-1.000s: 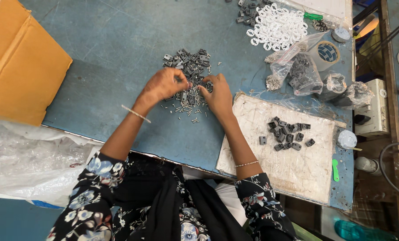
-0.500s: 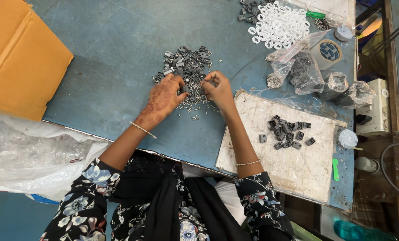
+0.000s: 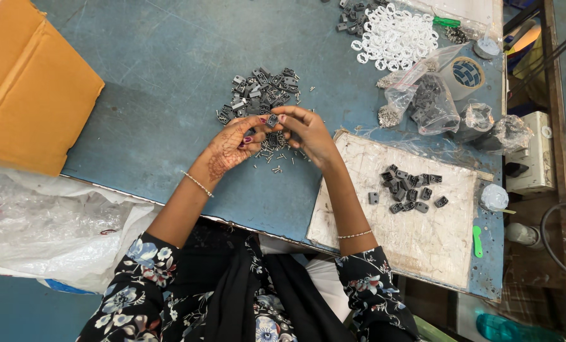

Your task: The person sorts small metal components and screws on a workbench, then places them into small plastic bags. The person uses a handheld green tool to press or crimp the components. The person continues to sort and bag the components throughout the clip.

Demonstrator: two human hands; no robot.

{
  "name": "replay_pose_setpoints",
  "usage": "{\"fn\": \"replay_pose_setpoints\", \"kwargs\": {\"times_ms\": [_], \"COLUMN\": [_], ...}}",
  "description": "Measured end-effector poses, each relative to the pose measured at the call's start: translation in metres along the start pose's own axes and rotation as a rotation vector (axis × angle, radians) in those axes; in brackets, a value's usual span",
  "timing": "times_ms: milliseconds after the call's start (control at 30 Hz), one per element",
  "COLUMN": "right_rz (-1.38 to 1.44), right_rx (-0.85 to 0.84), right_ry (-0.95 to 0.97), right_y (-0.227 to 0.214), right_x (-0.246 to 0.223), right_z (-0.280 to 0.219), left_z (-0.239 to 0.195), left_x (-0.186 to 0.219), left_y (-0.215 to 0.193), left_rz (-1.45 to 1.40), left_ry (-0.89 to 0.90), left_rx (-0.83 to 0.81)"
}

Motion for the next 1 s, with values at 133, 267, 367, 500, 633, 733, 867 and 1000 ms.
{"fn": "replay_pose_setpoints", "kwargs": {"times_ms": [133, 267, 367, 500, 633, 733, 867, 1000], "right_rz": [-0.141, -0.207, -0.244, -0.285, -0.13, -0.178, -0.265, -0.334], "right_rx": [-0.022, -0.048, -0.032, 0.024, 0.019, 0.007, -0.057, -0.106], "right_ry": [-0.01, -0.081, -0.126, -0.076, -0.036, -0.088, -0.194, -0.274], "right_y": [0.009, 0.009, 0.003, -0.009, -0.012, -0.01, 0.004, 0.014], "right_x": [-0.007, -0.013, -0.017, -0.016, -0.018, -0.023, -0.031, -0.037], "right_z": [-0.005, -0.007, -0.007, -0.006, -0.007, -0.009, -0.012, -0.016], "left_z": [0.003, 0.003, 0.003, -0.005, -0.005, -0.007, -0.014, -0.017], "left_x": [0.002, 0.005, 0.011, 0.032, 0.027, 0.029, 0.037, 0.036], "left_y": [0.005, 0.0, 0.001, 0.021, 0.013, 0.014, 0.023, 0.033], "left_rz": [0.184, 0.563, 0.719, 1.042, 0.67, 0.537, 0.615, 0.707], "left_ry": [0.09, 0.096, 0.132, 0.518, 0.247, 0.132, 0.191, 0.174], "left_rx": [-0.016, 0.246, 0.338, 0.259, 0.265, 0.304, 0.391, 0.401]}}
Point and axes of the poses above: each hand's wrist, its own z-axis towards the middle knuckle, its own y-axis out of the palm, x = y × z, the point moved 6 cm from there along z, towards the middle knuckle, and after that the axes turned 13 degrees about z, right-handed, at the moved point
